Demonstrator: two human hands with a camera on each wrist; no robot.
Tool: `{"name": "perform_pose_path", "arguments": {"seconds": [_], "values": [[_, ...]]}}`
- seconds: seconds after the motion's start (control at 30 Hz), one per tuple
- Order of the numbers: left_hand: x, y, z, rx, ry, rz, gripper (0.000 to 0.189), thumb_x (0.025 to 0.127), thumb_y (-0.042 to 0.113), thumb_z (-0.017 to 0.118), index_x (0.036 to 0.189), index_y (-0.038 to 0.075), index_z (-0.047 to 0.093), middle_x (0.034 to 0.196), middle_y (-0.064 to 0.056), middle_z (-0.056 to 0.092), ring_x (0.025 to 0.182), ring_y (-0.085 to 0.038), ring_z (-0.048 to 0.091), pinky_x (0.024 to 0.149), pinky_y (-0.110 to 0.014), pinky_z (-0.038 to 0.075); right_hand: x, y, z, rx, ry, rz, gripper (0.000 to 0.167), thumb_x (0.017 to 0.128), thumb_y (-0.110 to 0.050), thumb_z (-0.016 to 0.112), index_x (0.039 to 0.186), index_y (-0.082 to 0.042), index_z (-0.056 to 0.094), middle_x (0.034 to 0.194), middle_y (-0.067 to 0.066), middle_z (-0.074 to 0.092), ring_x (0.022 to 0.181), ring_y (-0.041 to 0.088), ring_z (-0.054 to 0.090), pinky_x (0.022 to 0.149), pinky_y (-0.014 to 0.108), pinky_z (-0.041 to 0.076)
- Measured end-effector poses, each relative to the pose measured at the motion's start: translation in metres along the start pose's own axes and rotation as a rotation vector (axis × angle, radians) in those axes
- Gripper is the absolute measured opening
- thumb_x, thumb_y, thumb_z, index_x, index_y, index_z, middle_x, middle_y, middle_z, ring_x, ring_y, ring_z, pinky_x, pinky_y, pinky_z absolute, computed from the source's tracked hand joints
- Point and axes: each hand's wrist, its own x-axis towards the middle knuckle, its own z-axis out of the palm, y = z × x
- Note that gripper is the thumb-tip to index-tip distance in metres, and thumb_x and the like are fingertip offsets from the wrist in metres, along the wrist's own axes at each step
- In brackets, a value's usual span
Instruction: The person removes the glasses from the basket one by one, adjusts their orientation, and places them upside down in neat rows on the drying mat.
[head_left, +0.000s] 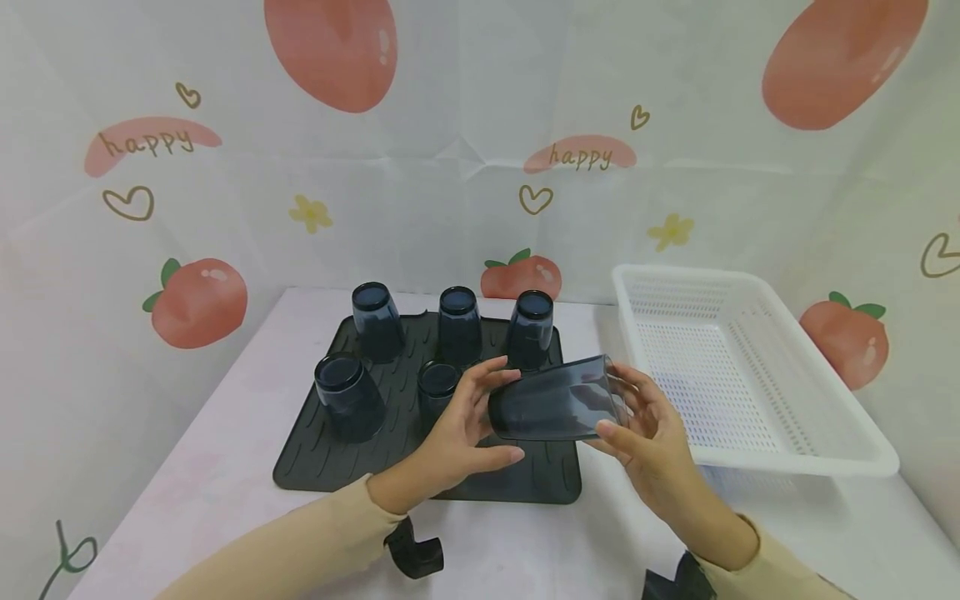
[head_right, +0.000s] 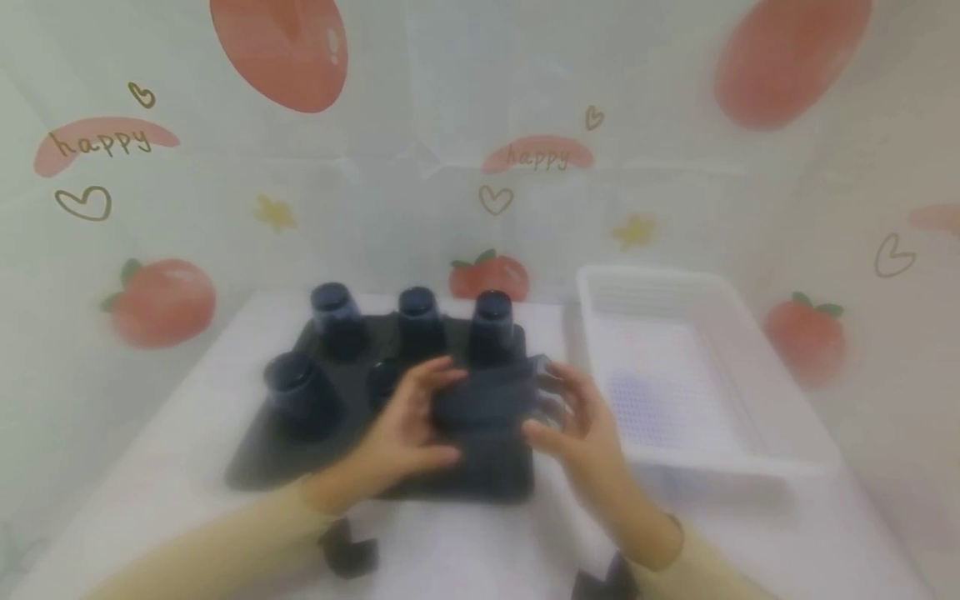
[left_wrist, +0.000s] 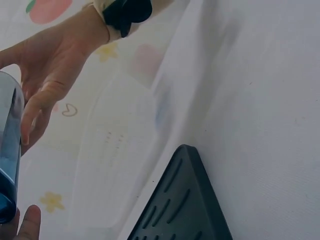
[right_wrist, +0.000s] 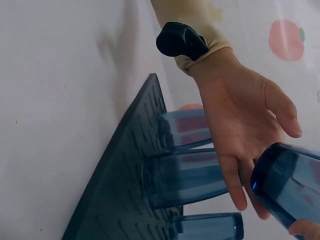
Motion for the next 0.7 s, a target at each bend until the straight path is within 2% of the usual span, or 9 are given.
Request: {"name": "perform_pose_path", "arguments": {"seconds": [0.1,0.27,0.4,0.53,0.7], "values": [[0.0019,0.0014,0.0016,-0.026,0.017,0.021,0.092,0.08,-0.008,0.072,0.151,0.012,0.017,0.152,-0.023,0.022,0.134,-0.015,0.042,0.1,-0.029,0.047,0.0006,0.0008,0.0016,-0.006,-0.002,-0.002,0.058,0.084,0.007,0.064,0.135,-0.01,0.043,0.13,0.007,0.053,0.111,0.017,0.061,0.083,0.039,0.057],[0.0035,0.0028,0.0033,-0.081,0.044,0.05,0.09,0.081,-0.007,0.072,0.15,0.007,0.016,0.15,-0.012,0.026,0.131,-0.016,0.042,0.094,-0.028,0.052,0.0017,0.0017,0.0044,-0.011,-0.014,0.001,0.058,0.084,0.005,0.065,0.135,-0.01,0.043,0.129,0.007,0.053,0.109,0.018,0.062,0.082,0.039,0.057],[0.0038,0.0035,0.0043,-0.117,0.05,0.049,0.088,0.082,-0.006,0.072,0.149,0.006,0.017,0.15,-0.015,0.028,0.13,-0.017,0.044,0.09,-0.029,0.054,0.0018,0.0013,0.0063,-0.021,-0.02,-0.003,0.058,0.084,0.003,0.065,0.135,-0.01,0.042,0.129,0.007,0.053,0.11,0.018,0.062,0.082,0.039,0.057],[0.0035,0.004,0.0049,-0.136,0.057,0.031,0.079,0.082,-0.005,0.072,0.145,0.004,0.026,0.147,-0.017,0.032,0.127,-0.017,0.046,0.093,-0.031,0.053,0.0016,0.0009,0.0072,-0.003,-0.028,-0.004,0.057,0.085,0.004,0.064,0.135,-0.01,0.042,0.129,0.007,0.053,0.11,0.018,0.062,0.082,0.039,0.057],[0.0026,0.0041,0.0056,-0.116,0.062,0.03,0.067,0.082,-0.003,0.073,0.138,0.002,0.037,0.14,-0.01,0.04,0.123,-0.019,0.046,0.095,-0.033,0.052,0.0014,0.0015,0.0065,0.018,-0.037,-0.008,0.058,0.085,0.005,0.063,0.136,-0.01,0.041,0.13,0.008,0.052,0.11,0.018,0.061,0.083,0.039,0.057]]}}
